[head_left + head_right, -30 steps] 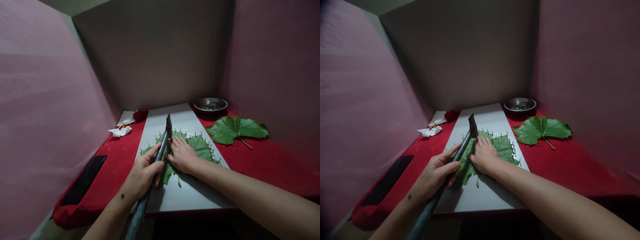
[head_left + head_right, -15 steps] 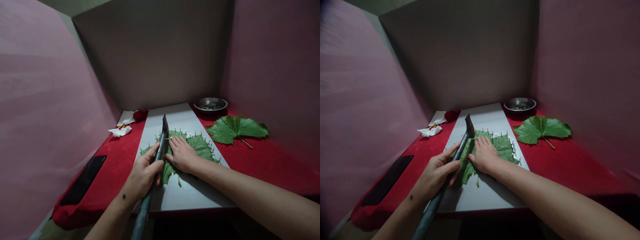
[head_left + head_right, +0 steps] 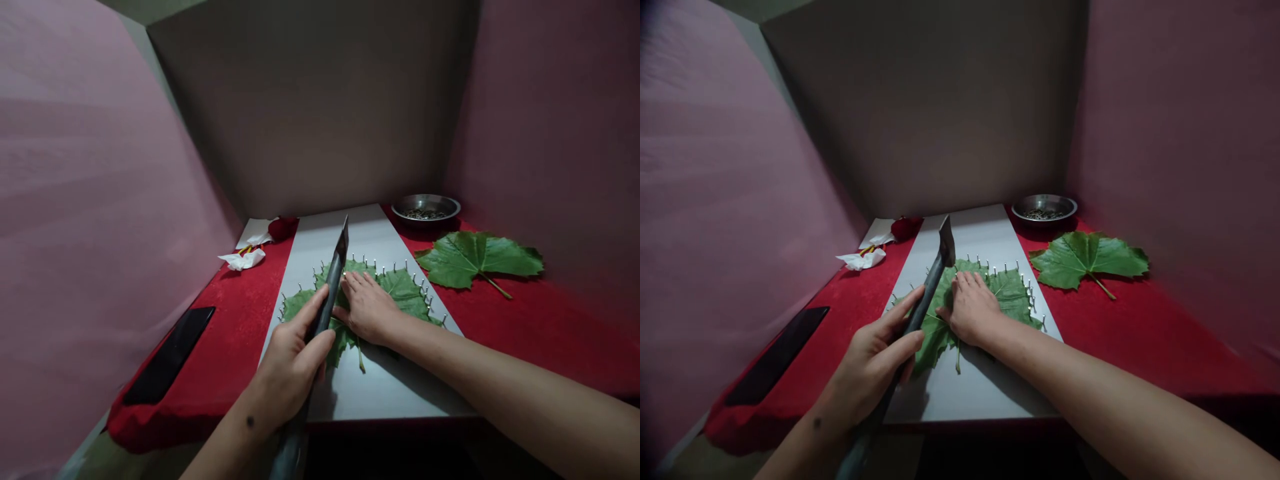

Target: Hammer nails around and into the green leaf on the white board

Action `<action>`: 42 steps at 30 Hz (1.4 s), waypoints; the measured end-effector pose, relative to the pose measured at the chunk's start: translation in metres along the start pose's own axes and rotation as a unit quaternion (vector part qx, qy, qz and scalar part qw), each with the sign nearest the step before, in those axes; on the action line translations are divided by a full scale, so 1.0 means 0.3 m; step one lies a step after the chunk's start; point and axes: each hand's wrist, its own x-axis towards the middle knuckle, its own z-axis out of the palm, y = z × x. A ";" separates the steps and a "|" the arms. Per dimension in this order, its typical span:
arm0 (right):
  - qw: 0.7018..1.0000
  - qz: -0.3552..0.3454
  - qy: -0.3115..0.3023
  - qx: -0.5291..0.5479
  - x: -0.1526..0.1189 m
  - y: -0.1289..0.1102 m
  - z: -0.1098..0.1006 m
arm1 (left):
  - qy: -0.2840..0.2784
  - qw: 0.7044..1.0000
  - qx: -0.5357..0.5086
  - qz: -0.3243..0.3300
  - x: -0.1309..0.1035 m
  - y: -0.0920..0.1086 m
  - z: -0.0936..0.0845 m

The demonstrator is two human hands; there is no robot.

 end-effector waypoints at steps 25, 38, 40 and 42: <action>1.000 -0.001 -0.023 -0.011 0.003 0.011 -0.001 | 0.021 0.994 -0.099 -0.032 0.008 -0.002 -0.021; 0.988 -0.023 0.146 0.036 -0.069 0.125 -0.238 | 0.250 0.934 -0.249 -0.061 -0.091 -0.087 -0.256; 0.978 0.030 0.200 0.050 -0.023 0.252 -0.316 | 0.282 0.919 -0.259 -0.092 -0.073 -0.140 -0.288; 0.962 0.123 0.233 0.073 0.049 0.394 -0.380 | 0.295 0.911 -0.262 -0.119 -0.059 -0.184 -0.305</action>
